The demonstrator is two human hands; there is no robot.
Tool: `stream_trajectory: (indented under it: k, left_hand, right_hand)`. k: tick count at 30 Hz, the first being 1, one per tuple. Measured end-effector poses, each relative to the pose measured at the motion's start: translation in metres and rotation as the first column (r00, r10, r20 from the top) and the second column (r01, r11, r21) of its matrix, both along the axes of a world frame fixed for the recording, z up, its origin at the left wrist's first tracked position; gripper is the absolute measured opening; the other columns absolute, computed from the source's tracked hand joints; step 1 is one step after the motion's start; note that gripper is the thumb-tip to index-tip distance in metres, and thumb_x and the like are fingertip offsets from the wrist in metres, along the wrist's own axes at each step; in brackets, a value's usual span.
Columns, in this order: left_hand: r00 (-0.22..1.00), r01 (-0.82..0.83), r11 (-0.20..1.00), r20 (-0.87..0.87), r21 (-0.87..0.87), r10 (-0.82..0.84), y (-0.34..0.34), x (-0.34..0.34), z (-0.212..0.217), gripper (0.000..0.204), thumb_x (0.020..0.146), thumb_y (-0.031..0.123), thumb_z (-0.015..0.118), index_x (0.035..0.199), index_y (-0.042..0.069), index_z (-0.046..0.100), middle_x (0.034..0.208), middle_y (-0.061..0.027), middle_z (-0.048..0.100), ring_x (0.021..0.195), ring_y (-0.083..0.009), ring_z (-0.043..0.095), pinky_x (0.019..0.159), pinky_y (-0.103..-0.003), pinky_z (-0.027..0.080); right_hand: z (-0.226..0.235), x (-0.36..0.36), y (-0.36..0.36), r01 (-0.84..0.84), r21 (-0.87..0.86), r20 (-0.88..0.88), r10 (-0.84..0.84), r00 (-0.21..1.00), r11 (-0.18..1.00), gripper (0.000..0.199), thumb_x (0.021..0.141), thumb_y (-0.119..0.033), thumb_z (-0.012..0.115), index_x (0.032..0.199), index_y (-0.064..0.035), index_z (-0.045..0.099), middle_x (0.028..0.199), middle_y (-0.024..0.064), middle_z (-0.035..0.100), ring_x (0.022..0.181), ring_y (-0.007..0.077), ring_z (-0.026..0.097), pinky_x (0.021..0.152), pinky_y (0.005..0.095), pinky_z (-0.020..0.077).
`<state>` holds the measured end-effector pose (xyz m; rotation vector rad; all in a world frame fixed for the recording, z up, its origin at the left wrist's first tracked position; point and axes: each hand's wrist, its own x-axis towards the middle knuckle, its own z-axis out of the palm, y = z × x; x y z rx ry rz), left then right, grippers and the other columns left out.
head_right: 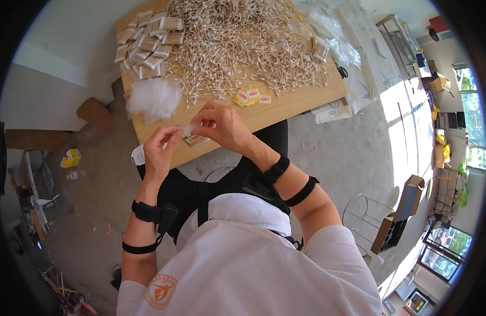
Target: The recorder is shown packing bundles of cotton swabs into small clear plastic bags and sealing them with small yellow labels.
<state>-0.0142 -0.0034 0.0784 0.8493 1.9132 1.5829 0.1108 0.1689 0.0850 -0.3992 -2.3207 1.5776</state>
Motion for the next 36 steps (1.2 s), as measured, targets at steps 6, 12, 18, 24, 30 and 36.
stream_trajectory:
  k: [6, 12, 18, 24, 30, 36]
  left_hand:
    - [0.978, 0.055, 0.998, -0.199, -0.025, -0.059, 0.003, 0.001, 0.014, 0.009, 0.084, 0.003, 0.071, 0.092, -0.001, 0.069, 0.090, -0.0077, 0.067, 0.082, -0.0165, 0.063, 0.076, -0.028, 0.050]
    - [0.871, 0.104, 0.991, -0.472, -0.088, -0.133, 0.006, -0.001, 0.013, 0.011, 0.080, 0.003, 0.074, 0.090, 0.000, 0.070, 0.090, -0.0076, 0.065, 0.084, -0.0208, 0.062, 0.075, -0.031, 0.049]
    - [0.854, 0.120, 0.982, -0.489, -0.144, -0.176, 0.014, -0.003, 0.008, 0.013, 0.076, 0.006, 0.077, 0.086, 0.002, 0.070, 0.087, -0.0069, 0.063, 0.082, -0.0249, 0.060, 0.072, -0.034, 0.048]
    - [0.618, 0.125, 0.967, -0.745, -0.222, -0.251, 0.019, -0.005, -0.013, 0.014, 0.075, 0.006, 0.074, 0.081, 0.004, 0.061, 0.083, -0.0072, 0.056, 0.082, -0.0276, 0.056, 0.070, -0.039, 0.048]
    - [0.697, 0.148, 0.961, -0.664, -0.235, -0.270, 0.025, -0.013, -0.031, 0.013, 0.078, 0.007, 0.071, 0.084, 0.005, 0.060, 0.085, -0.0072, 0.056, 0.084, -0.0283, 0.057, 0.072, -0.040, 0.049]
    - [0.754, 0.201, 0.950, -0.581, -0.239, -0.305, 0.024, -0.012, -0.036, 0.011, 0.081, 0.009, 0.071, 0.087, 0.005, 0.062, 0.084, -0.0077, 0.055, 0.082, -0.0276, 0.059, 0.067, -0.039, 0.049]
  right_hand:
    - [0.003, 0.001, -0.003, -0.002, -0.113, -0.035, -0.002, 0.999, 0.994, 0.019, 0.078, -0.015, 0.079, 0.092, -0.0033, 0.073, 0.080, 0.0053, 0.061, 0.068, 0.0159, 0.060, 0.064, 0.0284, 0.0489]
    - [-0.001, -0.004, -0.002, -0.091, 0.172, -0.034, 0.098, 0.995, 0.981, 0.011, 0.081, -0.013, 0.072, 0.084, -0.0036, 0.070, 0.082, 0.0094, 0.060, 0.074, 0.0266, 0.061, 0.066, 0.0364, 0.0494]
    - [-0.014, -0.007, -0.003, -0.055, 0.355, -0.112, 0.100, 0.989, 0.933, 0.010, 0.082, -0.010, 0.067, 0.084, -0.0049, 0.059, 0.086, 0.0108, 0.055, 0.085, 0.0328, 0.059, 0.068, 0.0419, 0.0487]
    - [-0.052, -0.011, -0.003, -0.105, 0.529, -0.038, 0.147, 0.988, 0.842, 0.011, 0.083, -0.010, 0.065, 0.090, -0.0053, 0.057, 0.090, 0.0117, 0.053, 0.085, 0.0329, 0.058, 0.068, 0.0409, 0.0487]
    - [-0.070, -0.014, 0.002, -0.073, 0.410, -0.121, 0.133, 0.984, 0.909, 0.012, 0.085, -0.010, 0.064, 0.094, -0.0053, 0.058, 0.092, 0.0121, 0.053, 0.081, 0.0333, 0.059, 0.068, 0.0400, 0.0489]
    - [-0.065, -0.008, 0.010, -0.145, 0.431, -0.044, 0.182, 0.982, 0.891, 0.016, 0.083, -0.014, 0.070, 0.096, -0.0065, 0.066, 0.089, 0.0094, 0.057, 0.079, 0.0285, 0.061, 0.066, 0.0366, 0.0506]
